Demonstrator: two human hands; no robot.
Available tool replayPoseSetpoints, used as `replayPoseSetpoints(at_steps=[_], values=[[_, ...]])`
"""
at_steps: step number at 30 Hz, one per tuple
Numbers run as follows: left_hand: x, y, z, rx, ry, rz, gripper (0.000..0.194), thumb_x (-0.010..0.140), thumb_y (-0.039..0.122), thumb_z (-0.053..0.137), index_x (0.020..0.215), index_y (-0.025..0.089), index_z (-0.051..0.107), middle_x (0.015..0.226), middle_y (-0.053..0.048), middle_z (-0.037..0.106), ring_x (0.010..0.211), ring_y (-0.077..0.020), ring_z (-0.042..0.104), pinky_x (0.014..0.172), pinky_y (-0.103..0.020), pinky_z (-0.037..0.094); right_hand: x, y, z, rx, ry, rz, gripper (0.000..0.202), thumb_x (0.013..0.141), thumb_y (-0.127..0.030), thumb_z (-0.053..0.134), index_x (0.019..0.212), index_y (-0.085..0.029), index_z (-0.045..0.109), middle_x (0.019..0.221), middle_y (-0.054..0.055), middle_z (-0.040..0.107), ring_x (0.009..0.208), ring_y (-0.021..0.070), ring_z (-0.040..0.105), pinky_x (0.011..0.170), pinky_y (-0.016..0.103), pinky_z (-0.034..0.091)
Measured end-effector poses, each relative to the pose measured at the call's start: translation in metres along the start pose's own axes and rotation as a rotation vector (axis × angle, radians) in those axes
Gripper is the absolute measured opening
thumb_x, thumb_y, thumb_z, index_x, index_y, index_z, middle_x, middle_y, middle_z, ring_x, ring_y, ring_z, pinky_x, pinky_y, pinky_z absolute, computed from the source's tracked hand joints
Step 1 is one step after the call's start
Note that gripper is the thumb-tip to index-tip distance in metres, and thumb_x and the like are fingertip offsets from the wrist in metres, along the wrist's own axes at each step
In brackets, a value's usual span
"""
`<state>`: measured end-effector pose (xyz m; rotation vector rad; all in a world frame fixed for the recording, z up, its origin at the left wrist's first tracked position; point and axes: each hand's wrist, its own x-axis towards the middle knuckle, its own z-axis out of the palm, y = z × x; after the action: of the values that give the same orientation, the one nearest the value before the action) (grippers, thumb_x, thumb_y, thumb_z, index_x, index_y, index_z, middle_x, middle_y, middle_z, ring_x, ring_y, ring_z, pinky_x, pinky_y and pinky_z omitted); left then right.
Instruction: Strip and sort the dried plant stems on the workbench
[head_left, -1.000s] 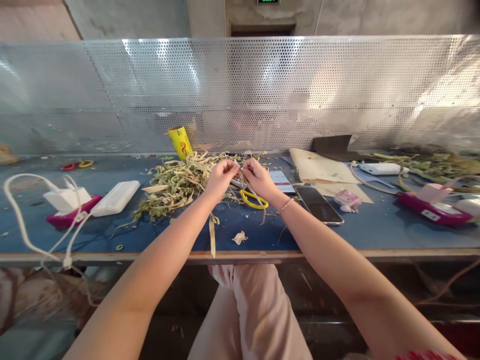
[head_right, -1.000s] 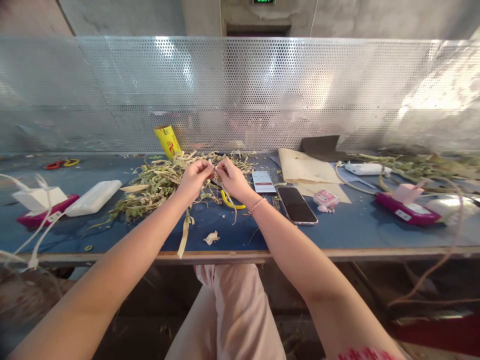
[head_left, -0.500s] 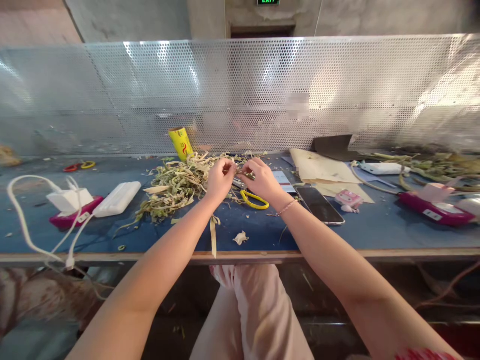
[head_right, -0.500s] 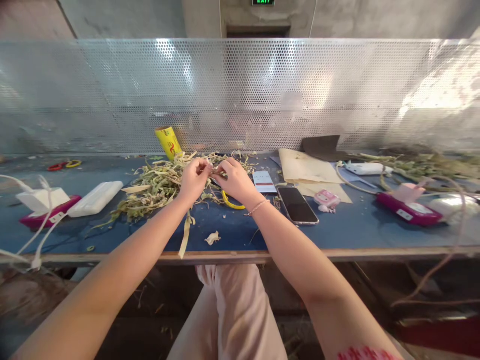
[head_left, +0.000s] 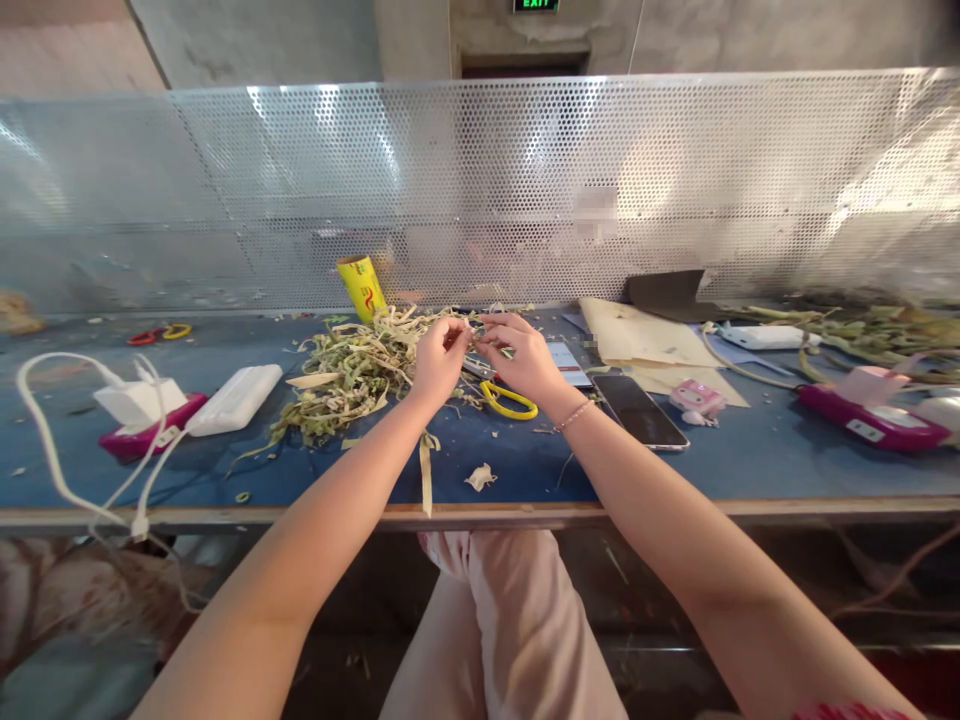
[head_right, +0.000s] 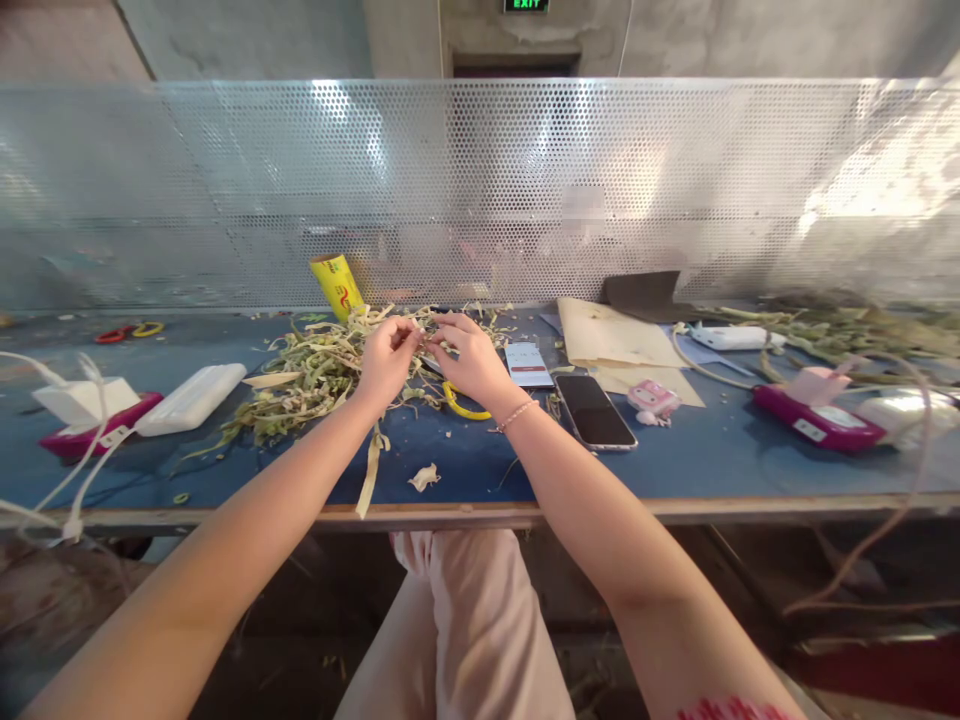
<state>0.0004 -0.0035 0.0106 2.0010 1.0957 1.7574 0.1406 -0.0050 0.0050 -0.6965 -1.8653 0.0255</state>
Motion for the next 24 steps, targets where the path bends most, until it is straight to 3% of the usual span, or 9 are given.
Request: replayPoseSetpoints(at_steps=[9,24], values=[[-0.0012,-0.0002,0.0008,0.011,0.022,0.027,0.007,0.075,0.021,0.052,0.071,0.018,0.049,0.067,0.001,0.054,0.061,-0.0092,0.052,0.061,-0.023,0.043,0.0023,0.0009,-0.0006,-0.143,0.046,-0.102,0.011,0.076,-0.018,0.055,0.071,-0.019,0.064,0.084,0.006,0.067,0.083,0.0179,0.06,0.082,0.039,0.046],[-0.0023,-0.001,0.0019,0.015,0.045,0.049,0.01,0.077,0.027,0.052,0.072,0.018,0.048,0.069,0.0,0.055,0.065,-0.0102,0.053,0.063,-0.024,0.045,-0.0005,0.001,0.0055,-0.026,0.062,-0.026,0.019,0.08,-0.024,0.052,0.086,-0.02,0.069,0.093,0.009,0.063,0.089,0.0173,0.059,0.08,0.035,0.05]])
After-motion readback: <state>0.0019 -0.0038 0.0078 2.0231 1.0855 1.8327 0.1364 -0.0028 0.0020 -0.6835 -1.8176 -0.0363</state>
